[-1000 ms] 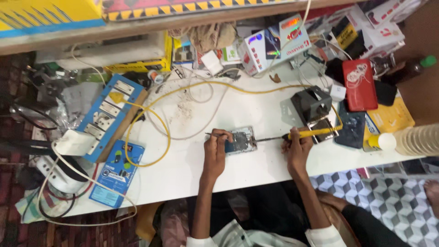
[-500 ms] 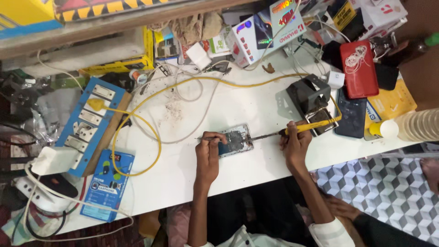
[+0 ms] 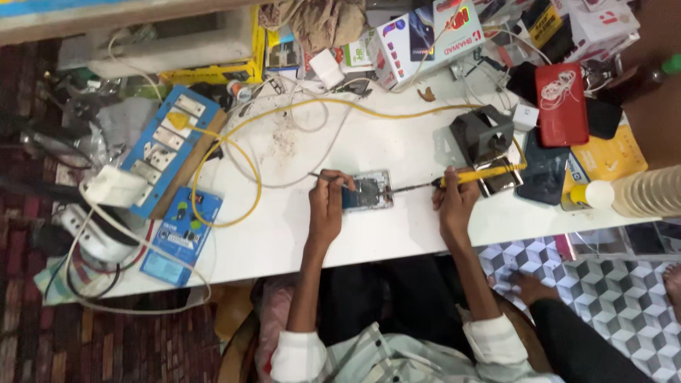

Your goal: The person uses a soldering iron and tweezers to work on a small circuit board placed on a white workbench. They repeatedly apply heat to specific points on the board while holding it steady with the other hand.

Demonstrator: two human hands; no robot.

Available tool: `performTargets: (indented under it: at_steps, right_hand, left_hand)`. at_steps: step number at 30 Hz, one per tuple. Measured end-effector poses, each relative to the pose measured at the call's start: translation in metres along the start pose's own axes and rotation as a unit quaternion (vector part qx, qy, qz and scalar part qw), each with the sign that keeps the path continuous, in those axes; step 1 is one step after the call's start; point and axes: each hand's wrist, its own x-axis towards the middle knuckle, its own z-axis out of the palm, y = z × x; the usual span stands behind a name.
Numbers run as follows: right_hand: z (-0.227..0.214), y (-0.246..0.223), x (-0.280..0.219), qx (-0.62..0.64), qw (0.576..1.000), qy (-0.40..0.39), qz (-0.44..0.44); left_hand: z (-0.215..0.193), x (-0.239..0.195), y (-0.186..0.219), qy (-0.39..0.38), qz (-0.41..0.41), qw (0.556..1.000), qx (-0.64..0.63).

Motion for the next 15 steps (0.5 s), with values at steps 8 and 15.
performTargets:
  at_steps: [8, 15]
  right_hand:
    - [-0.003, 0.005, 0.001, -0.015, 0.999, -0.020, -0.041]
    - [0.003, 0.002, 0.003, -0.012, 1.000, -0.012, -0.024]
  left_hand:
    - [0.002, -0.003, 0.002, -0.002, 0.074, 0.997, 0.016]
    - [-0.001, -0.002, 0.005, -0.011, 0.012, 1.000, 0.017]
